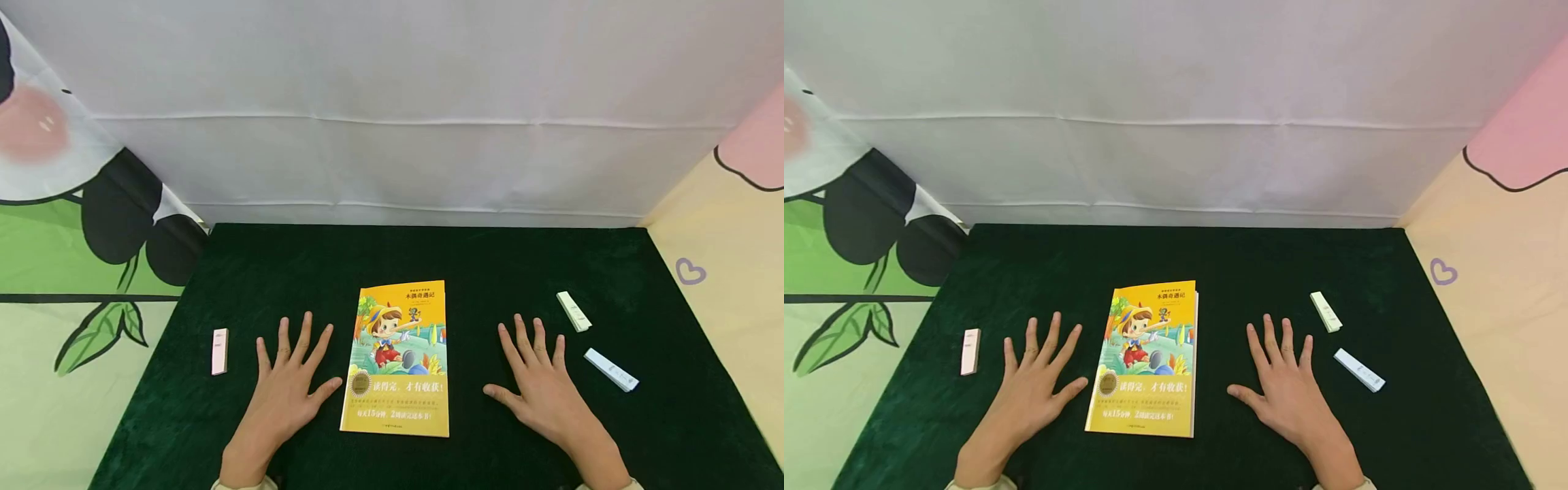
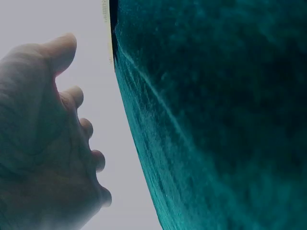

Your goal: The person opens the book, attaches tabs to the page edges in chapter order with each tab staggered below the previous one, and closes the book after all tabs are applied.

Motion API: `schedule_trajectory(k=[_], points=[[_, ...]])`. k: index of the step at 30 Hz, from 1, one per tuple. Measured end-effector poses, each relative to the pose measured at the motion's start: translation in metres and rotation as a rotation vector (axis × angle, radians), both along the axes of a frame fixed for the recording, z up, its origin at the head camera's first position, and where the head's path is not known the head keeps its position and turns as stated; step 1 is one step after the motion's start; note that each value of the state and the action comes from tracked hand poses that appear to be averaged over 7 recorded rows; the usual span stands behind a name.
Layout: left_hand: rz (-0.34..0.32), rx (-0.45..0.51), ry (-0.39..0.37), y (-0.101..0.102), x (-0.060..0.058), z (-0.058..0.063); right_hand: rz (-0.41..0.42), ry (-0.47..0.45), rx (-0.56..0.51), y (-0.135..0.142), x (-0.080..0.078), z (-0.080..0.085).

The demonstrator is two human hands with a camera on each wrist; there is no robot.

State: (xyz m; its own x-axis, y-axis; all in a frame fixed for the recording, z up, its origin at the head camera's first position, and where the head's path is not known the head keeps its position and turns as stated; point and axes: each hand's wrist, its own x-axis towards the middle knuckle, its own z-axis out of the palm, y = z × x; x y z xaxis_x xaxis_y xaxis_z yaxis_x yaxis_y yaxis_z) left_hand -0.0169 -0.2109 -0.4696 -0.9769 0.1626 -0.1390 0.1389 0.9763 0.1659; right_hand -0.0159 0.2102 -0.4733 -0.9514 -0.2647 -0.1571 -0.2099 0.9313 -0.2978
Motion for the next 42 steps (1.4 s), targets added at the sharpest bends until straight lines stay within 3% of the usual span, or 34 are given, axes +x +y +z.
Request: schedule_trajectory(k=[22,29,38,42], points=[[-0.036,0.04,0.013,0.023,0.002,-0.003,-0.033,-0.026,-0.012,0.002,0.011,-0.004],[0.021,0.199,-0.122,0.041,0.005,-0.002,-0.053,-0.001,-0.075,-0.008,0.015,-0.007],[0.116,0.321,-0.096,0.063,0.018,0.002,-0.06,0.119,-0.152,-0.025,0.023,-0.009],[0.092,0.338,-0.136,0.067,0.026,0.003,-0.07,0.12,-0.175,-0.033,0.026,-0.012]])
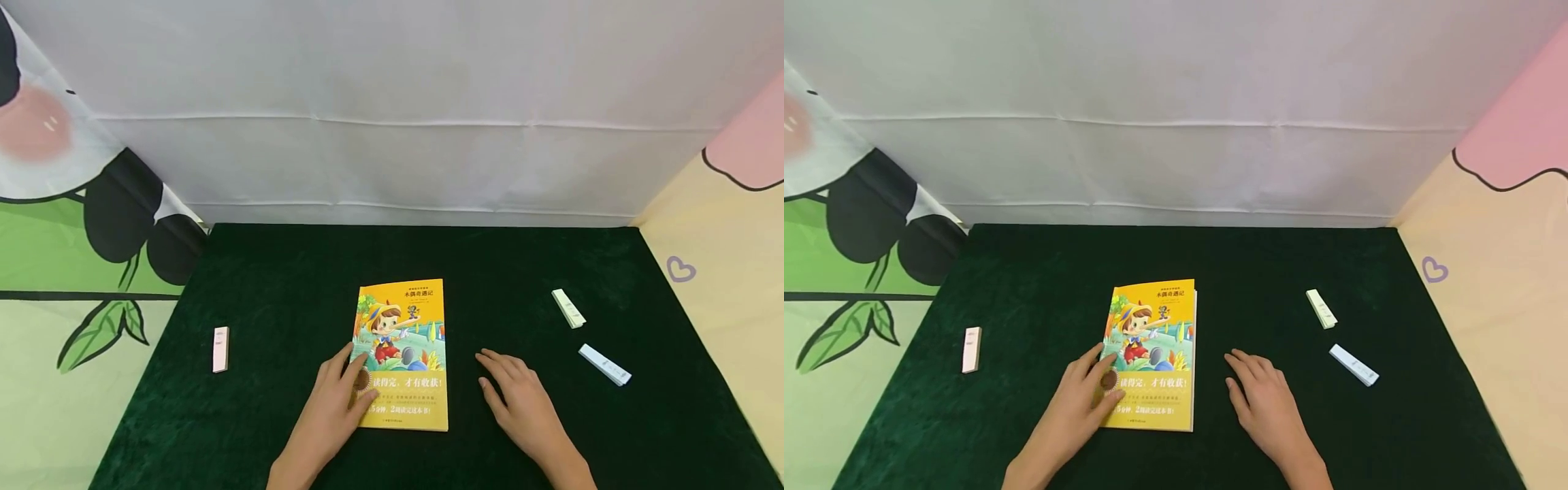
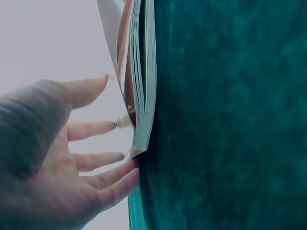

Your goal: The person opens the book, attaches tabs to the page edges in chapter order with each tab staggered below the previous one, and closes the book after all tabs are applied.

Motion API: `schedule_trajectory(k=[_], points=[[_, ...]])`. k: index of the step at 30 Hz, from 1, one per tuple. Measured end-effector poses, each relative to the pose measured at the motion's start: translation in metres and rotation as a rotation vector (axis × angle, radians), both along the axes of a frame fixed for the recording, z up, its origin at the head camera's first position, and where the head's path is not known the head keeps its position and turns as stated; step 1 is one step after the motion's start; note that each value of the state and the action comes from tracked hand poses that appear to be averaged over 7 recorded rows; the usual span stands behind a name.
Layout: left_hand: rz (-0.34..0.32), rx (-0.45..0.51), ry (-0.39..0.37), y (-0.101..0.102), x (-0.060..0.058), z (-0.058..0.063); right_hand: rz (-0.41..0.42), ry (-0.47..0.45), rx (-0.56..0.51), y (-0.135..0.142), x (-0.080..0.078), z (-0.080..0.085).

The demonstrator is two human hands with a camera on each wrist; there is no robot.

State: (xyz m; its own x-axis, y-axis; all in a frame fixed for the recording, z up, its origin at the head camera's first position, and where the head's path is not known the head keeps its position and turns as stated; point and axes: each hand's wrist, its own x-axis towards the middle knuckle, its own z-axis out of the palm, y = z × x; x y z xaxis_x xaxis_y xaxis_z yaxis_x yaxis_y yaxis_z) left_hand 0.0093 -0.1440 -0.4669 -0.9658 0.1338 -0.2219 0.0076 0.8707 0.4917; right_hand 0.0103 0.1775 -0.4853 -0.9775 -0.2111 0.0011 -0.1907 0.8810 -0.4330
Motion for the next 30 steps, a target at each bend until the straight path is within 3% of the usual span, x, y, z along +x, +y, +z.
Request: schedule_trajectory(k=[5,8,18,30], points=[[-0.118,0.088,-0.062,-0.004,0.011,-0.003,-0.021,-0.013,-0.064,-0.012,0.007,-0.003],[-0.156,0.122,-0.067,-0.006,0.015,-0.005,-0.027,-0.055,-0.124,-0.02,0.012,-0.002],[-0.139,0.12,0.019,0.0,0.016,-0.009,-0.036,-0.248,-0.287,-0.044,0.019,0.005],[-0.151,0.189,-0.005,0.009,0.007,-0.01,-0.074,-0.318,-0.391,-0.041,0.019,0.013]])
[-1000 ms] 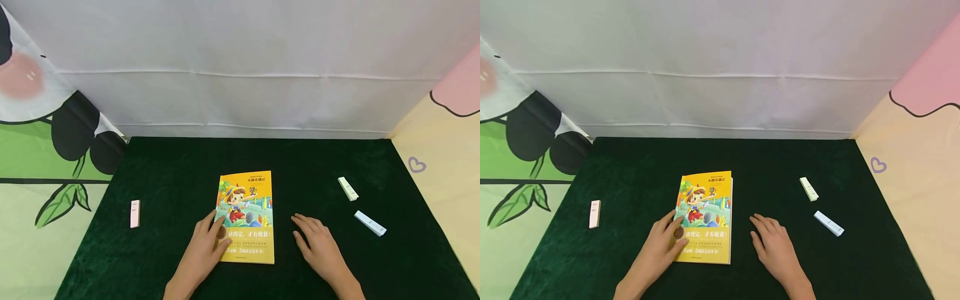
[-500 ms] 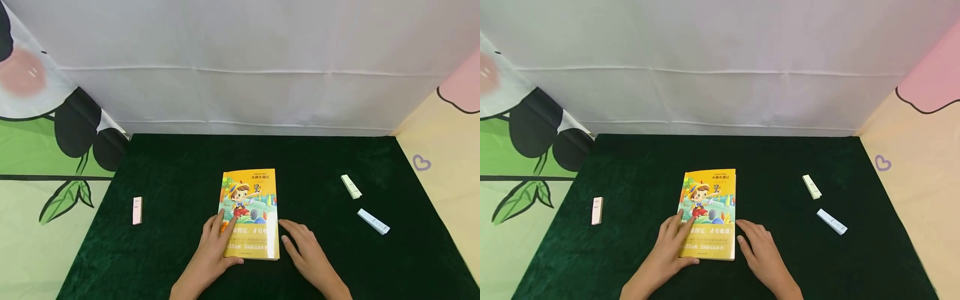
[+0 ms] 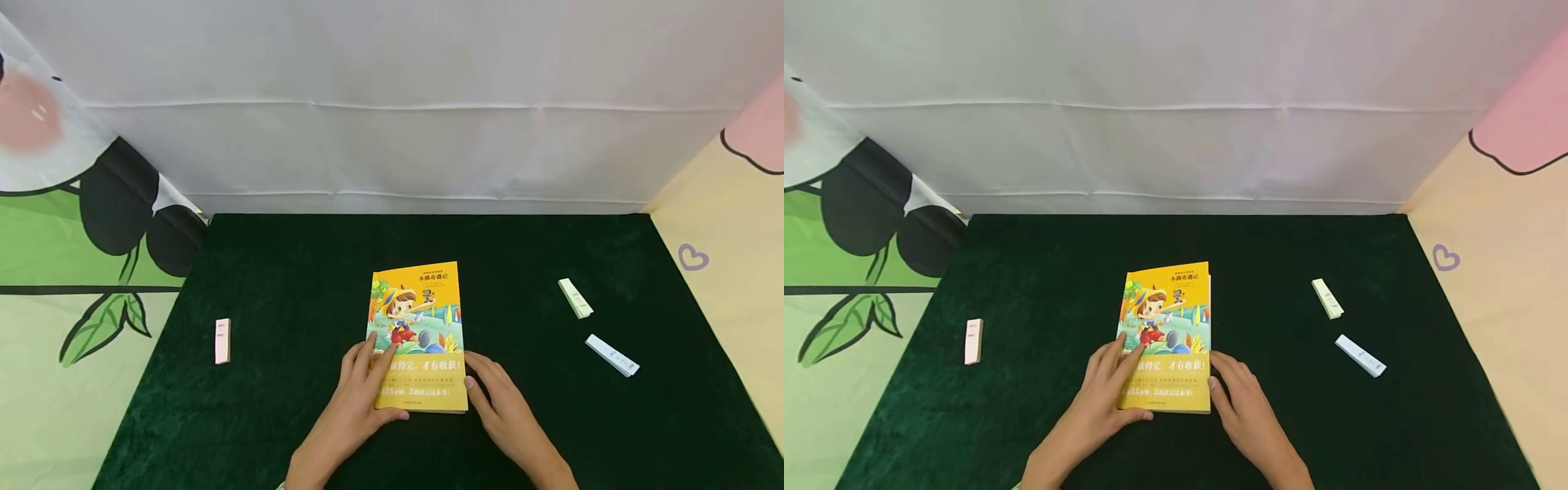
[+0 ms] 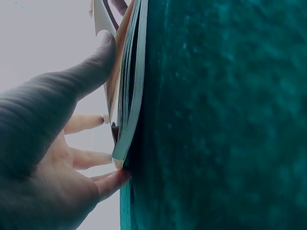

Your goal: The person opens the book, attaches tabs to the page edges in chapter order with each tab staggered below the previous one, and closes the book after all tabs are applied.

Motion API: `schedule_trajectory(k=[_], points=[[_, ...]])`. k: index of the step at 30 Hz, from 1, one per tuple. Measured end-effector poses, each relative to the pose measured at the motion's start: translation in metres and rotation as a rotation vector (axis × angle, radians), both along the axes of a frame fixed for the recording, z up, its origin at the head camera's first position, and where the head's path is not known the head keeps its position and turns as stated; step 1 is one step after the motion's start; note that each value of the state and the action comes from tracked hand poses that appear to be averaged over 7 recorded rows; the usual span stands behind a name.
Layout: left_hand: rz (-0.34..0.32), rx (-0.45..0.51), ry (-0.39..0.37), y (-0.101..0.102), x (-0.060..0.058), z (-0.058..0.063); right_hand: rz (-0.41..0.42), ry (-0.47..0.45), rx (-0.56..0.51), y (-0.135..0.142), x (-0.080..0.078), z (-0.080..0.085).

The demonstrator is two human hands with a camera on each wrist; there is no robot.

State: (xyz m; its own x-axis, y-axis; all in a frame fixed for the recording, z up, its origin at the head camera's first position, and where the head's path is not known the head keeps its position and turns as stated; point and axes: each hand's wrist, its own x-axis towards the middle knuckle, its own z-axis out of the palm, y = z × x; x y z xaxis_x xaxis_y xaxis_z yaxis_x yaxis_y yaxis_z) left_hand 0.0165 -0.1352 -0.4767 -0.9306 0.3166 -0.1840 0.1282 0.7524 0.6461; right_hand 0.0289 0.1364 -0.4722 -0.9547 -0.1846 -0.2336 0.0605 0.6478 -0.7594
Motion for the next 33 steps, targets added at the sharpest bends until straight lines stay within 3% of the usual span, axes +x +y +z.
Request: schedule_trajectory(k=[5,14,17,23,33], points=[[0.005,-0.006,-0.035,0.006,0.0,-0.001,-0.041,-0.008,-0.046,-0.003,0.001,0.004],[-0.011,-0.072,-0.031,0.014,0.008,0.006,-0.089,-0.075,-0.3,-0.012,0.0,0.015],[-0.049,-0.09,0.028,0.018,0.011,0.01,-0.09,-0.063,-0.304,-0.014,0.0,0.017],[-0.118,-0.03,0.214,0.031,0.017,0.01,-0.069,-0.013,-0.29,-0.014,0.001,0.019],[0.008,0.072,0.37,0.023,0.03,0.01,-0.086,0.084,-0.213,-0.011,0.005,0.013]])
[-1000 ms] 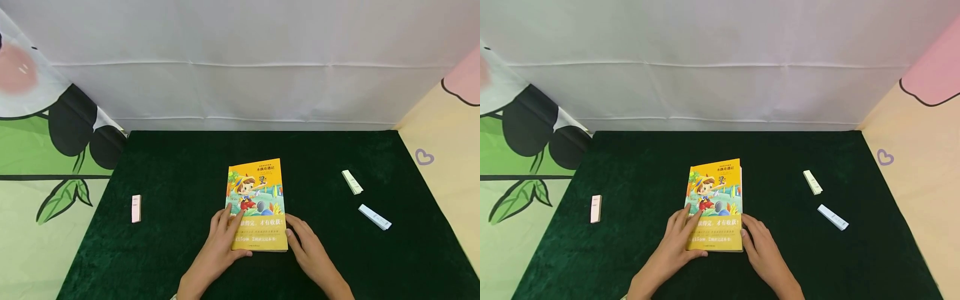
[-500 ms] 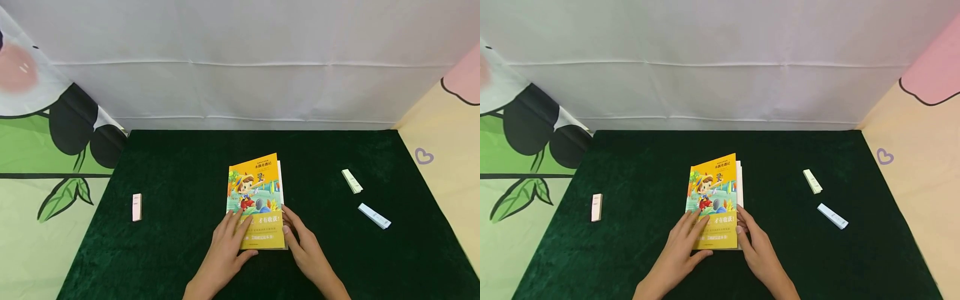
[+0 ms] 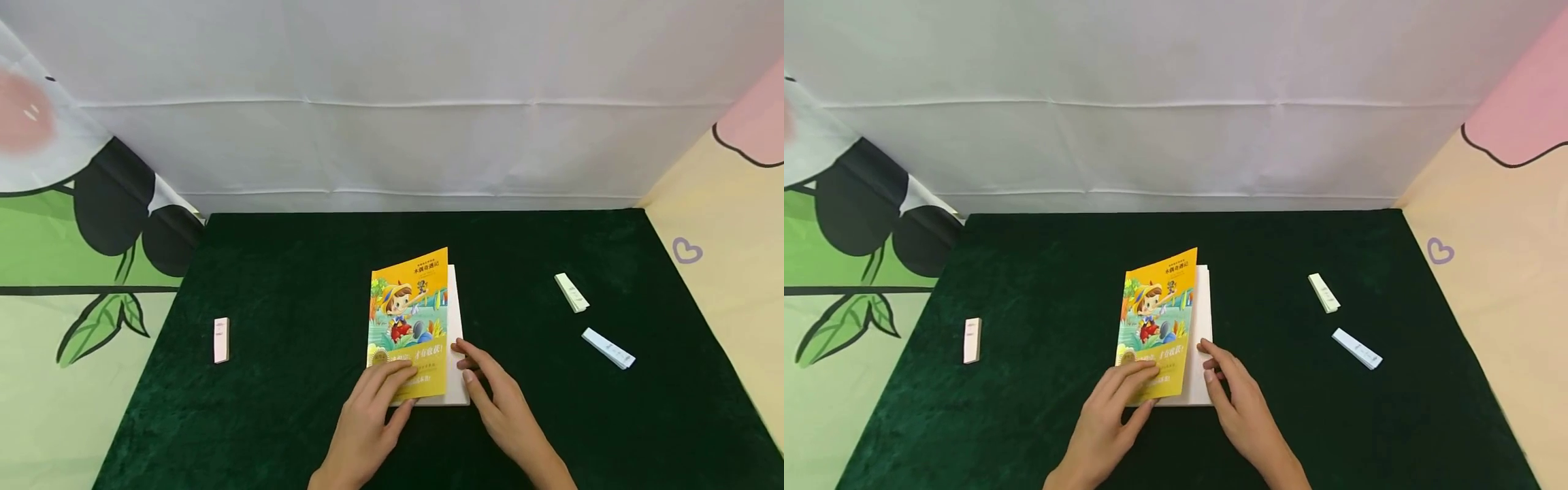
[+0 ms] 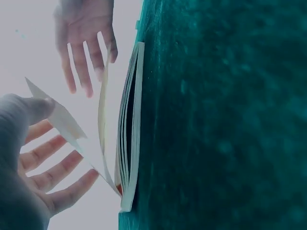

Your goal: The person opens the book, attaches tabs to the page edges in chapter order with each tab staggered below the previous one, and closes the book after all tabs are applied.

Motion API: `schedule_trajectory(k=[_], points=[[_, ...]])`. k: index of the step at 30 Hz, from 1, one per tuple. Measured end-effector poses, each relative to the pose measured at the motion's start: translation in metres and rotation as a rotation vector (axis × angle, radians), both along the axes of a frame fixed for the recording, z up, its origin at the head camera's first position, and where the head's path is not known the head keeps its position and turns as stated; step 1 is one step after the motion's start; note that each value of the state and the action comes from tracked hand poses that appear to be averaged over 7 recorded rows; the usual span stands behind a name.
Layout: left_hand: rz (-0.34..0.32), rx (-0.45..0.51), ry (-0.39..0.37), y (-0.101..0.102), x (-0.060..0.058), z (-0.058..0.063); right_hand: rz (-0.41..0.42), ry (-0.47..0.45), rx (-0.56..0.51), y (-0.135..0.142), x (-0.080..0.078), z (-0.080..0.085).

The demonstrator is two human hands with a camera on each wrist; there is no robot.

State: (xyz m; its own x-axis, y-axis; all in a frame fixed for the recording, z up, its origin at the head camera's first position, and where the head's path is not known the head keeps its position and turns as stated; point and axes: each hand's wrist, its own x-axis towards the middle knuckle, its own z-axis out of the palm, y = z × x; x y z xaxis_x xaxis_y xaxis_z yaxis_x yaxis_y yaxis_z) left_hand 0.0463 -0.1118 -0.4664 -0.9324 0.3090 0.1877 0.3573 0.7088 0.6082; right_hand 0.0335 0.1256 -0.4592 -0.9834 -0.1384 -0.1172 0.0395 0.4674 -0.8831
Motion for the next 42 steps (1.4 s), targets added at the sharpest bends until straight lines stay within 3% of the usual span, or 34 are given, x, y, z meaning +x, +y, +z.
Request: schedule_trajectory(k=[8,14,18,23,31,36,42], points=[[0.076,0.052,0.043,-0.011,0.006,0.005,-0.022,0.046,0.131,0.004,0.0,-0.009],[0.129,0.154,0.029,-0.021,0.012,0.006,-0.04,-0.047,0.139,0.003,0.0,-0.012],[0.15,0.189,0.085,-0.028,0.014,0.004,-0.052,-0.086,0.123,0.001,0.0,-0.013],[0.141,0.147,0.148,-0.042,0.013,0.001,-0.075,-0.091,0.077,-0.001,-0.001,-0.013],[0.155,0.135,0.153,-0.054,0.009,0.0,-0.127,-0.145,-0.11,-0.003,-0.002,-0.017],[0.191,0.168,0.127,-0.059,0.01,-0.002,-0.123,-0.166,-0.245,-0.003,-0.002,-0.018],[0.269,0.2,0.068,-0.061,0.014,-0.005,-0.117,-0.169,-0.31,-0.003,-0.002,-0.015]])
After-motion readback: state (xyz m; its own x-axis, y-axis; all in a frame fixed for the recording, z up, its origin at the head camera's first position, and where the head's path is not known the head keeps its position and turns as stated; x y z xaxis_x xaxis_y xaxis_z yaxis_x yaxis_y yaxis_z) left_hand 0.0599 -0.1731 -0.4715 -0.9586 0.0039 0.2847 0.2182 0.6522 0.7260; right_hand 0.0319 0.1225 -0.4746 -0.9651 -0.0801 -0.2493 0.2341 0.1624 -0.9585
